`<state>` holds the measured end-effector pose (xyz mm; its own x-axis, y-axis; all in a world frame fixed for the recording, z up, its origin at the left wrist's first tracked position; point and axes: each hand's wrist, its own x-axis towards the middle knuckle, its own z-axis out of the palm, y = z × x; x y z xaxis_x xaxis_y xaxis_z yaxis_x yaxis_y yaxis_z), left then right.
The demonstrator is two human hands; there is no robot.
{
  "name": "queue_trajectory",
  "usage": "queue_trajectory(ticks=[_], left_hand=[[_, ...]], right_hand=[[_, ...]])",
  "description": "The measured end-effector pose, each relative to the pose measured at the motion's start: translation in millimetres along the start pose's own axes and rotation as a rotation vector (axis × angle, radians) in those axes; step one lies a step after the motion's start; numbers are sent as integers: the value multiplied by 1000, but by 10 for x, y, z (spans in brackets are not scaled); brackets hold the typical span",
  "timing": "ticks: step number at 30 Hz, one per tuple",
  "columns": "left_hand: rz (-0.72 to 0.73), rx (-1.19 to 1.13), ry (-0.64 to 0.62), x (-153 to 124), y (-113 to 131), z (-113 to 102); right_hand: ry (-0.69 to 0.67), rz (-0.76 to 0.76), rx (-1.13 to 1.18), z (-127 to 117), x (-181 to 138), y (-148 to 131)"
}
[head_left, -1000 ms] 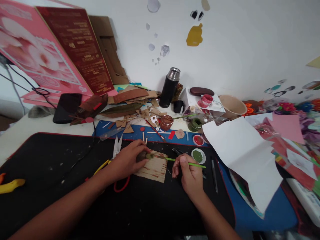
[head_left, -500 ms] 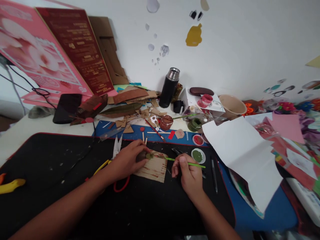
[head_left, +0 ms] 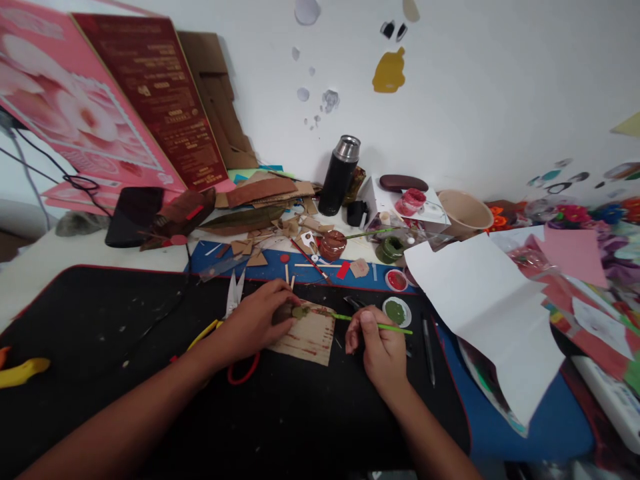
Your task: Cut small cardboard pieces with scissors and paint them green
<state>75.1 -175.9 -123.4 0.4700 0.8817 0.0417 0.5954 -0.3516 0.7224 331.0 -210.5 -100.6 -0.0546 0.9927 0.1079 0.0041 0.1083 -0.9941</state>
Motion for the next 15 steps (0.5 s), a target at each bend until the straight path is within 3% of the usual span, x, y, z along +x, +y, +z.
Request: queue_trajectory(ticks=[15], left_hand=[[-23,-7,0,-3,8,-1]], right_hand=[[-20,11,-4,4,-32,11]])
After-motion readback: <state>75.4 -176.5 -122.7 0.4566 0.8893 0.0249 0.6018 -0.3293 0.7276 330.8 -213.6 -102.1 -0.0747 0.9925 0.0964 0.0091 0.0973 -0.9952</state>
